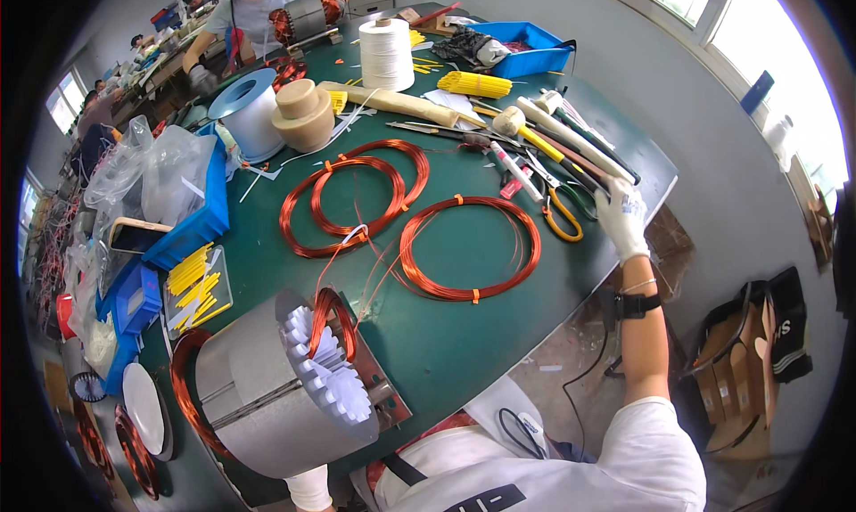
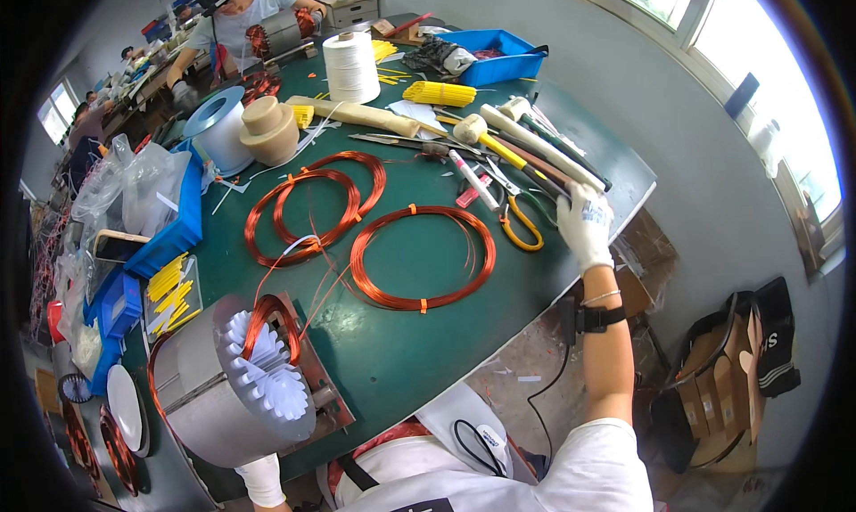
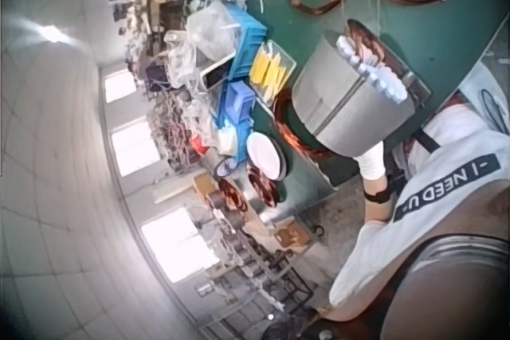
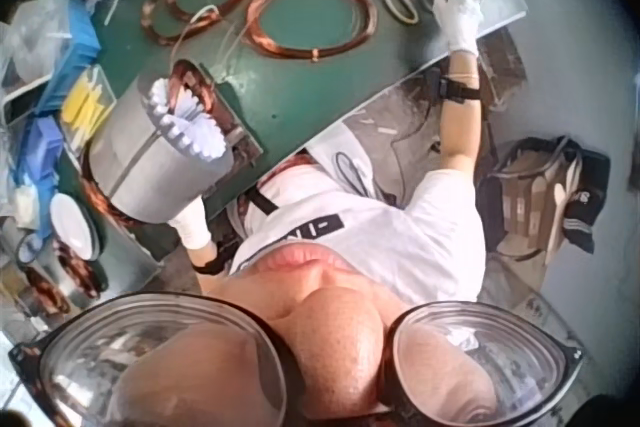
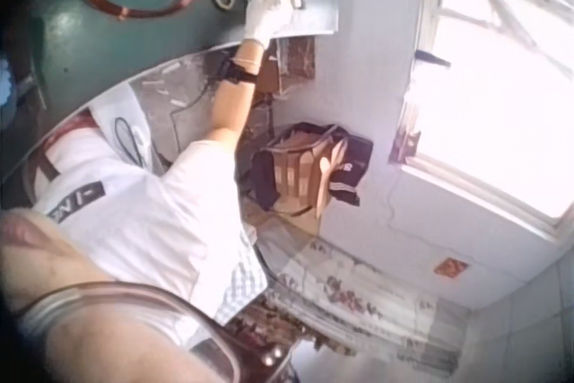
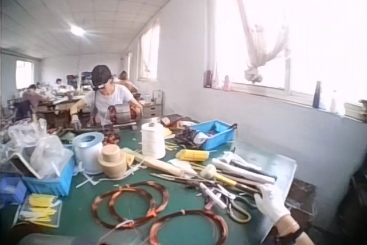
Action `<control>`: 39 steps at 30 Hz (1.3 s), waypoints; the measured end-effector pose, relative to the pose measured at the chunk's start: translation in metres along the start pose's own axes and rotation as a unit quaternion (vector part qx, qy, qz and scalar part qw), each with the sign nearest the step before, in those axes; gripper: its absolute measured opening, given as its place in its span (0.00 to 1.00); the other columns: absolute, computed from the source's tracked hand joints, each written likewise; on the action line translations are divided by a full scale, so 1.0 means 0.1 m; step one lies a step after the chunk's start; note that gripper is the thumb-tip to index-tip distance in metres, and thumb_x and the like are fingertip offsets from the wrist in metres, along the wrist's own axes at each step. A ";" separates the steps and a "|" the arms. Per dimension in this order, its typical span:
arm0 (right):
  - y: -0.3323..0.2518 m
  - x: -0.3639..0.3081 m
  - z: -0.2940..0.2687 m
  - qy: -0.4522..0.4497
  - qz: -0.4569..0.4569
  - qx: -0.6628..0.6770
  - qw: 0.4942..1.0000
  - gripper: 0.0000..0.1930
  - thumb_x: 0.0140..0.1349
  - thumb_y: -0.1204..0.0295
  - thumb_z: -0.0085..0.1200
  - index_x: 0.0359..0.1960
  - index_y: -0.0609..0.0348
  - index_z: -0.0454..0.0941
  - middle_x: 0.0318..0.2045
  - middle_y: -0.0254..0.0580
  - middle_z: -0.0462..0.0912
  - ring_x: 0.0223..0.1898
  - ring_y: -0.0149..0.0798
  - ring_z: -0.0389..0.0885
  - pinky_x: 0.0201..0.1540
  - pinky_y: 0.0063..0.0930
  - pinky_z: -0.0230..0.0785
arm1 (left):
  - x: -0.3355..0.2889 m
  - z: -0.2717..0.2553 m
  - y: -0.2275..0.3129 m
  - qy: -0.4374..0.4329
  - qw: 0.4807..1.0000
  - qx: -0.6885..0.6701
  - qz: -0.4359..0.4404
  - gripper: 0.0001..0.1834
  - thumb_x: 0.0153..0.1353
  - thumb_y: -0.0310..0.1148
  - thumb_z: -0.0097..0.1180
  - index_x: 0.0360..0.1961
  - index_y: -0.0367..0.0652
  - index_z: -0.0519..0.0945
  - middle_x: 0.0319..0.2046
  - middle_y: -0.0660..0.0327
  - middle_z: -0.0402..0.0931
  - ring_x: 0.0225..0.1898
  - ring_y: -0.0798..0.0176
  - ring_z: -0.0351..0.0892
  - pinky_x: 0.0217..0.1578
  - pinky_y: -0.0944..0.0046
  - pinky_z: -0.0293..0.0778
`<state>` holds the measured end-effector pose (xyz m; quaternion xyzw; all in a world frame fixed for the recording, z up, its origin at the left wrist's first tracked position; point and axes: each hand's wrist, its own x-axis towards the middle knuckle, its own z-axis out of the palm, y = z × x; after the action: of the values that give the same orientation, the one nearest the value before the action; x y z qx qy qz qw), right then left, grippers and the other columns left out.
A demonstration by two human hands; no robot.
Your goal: Manually inserting copper wire coils into a motor stator using a flat tool and spacers.
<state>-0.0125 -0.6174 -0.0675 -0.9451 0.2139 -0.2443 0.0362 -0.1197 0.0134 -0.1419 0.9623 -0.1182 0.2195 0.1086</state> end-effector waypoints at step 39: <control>0.64 0.12 0.17 0.004 -0.008 0.188 0.982 0.20 0.60 0.62 0.59 0.49 0.62 0.81 0.42 0.52 0.85 0.44 0.46 0.83 0.50 0.33 0.72 | 0.13 0.11 -0.24 0.062 0.998 -0.024 0.010 0.38 0.48 0.54 0.73 0.49 0.32 0.77 0.43 0.39 0.79 0.43 0.35 0.79 0.44 0.41 0.75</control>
<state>-0.0197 -0.6812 -0.0880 -0.9222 0.1566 -0.2841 0.2107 -0.0978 0.0310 -0.1496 0.9428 -0.1263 0.2769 0.1362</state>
